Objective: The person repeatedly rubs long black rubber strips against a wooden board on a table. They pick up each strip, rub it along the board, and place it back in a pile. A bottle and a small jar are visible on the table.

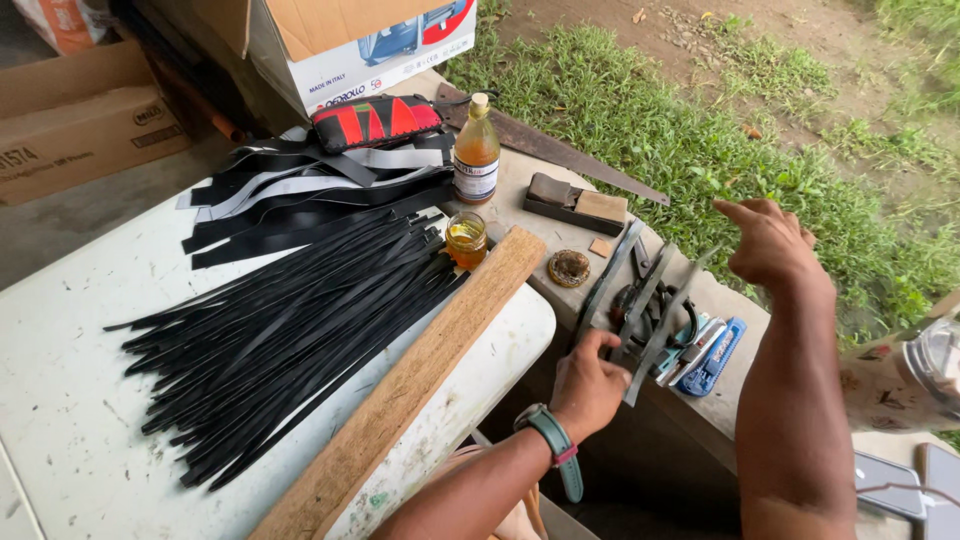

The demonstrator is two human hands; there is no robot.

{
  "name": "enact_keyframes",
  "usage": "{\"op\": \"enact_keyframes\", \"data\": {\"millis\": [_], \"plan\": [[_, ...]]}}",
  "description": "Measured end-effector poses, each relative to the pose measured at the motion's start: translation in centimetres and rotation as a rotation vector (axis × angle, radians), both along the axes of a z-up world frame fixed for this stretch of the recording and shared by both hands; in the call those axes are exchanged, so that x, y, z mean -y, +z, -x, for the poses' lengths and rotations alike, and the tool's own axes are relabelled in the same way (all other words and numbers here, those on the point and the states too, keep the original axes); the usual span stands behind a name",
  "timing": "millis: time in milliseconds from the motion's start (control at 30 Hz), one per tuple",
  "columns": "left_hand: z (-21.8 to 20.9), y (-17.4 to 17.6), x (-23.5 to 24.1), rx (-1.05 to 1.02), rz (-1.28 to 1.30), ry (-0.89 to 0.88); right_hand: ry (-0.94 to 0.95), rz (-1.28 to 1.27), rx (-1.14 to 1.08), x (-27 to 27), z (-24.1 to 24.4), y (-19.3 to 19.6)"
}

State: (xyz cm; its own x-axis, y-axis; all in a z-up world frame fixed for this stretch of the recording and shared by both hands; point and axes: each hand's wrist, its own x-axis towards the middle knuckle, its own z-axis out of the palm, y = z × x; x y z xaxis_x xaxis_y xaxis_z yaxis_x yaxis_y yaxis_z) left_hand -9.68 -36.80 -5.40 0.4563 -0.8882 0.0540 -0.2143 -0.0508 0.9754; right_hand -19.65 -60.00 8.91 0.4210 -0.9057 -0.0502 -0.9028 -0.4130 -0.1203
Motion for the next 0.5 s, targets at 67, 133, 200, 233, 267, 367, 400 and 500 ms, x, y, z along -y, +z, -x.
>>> {"op": "enact_keyframes", "data": {"millis": [67, 133, 200, 233, 267, 367, 400, 500], "plan": [[0.3, -1.6, -0.5, 0.041, 0.001, -0.017, -0.022, -0.002, 0.101, 0.2, 0.4, -1.1], [0.7, -2.6, -1.1, 0.022, -0.012, -0.036, 0.030, 0.054, 0.231, -0.1, 1.1, -1.9], [1.0, -2.7, -1.8, 0.090, 0.038, -0.043, 0.110, 0.177, 0.328, -0.3, 1.3, -2.1], [1.2, -2.5, -2.2, 0.168, 0.091, -0.044, 0.156, 0.239, 0.380, -0.4, 1.1, -2.1], [0.9, -2.1, -2.7, 0.246, 0.141, -0.039, 0.203, 0.323, 0.394, -0.2, 0.7, -2.0], [0.0, -0.6, -5.2, 0.438, 0.220, -0.078, 0.281, 0.442, 0.463, -0.8, 0.3, -2.3], [-0.3, 0.3, -6.0, 0.323, 0.155, -0.131, 0.297, 0.463, 0.488, -1.2, 0.1, -2.1], [-1.7, 2.8, -8.6, 0.109, 0.103, -0.189, 0.333, 0.513, 0.605, -4.4, -1.9, -1.6]]}}
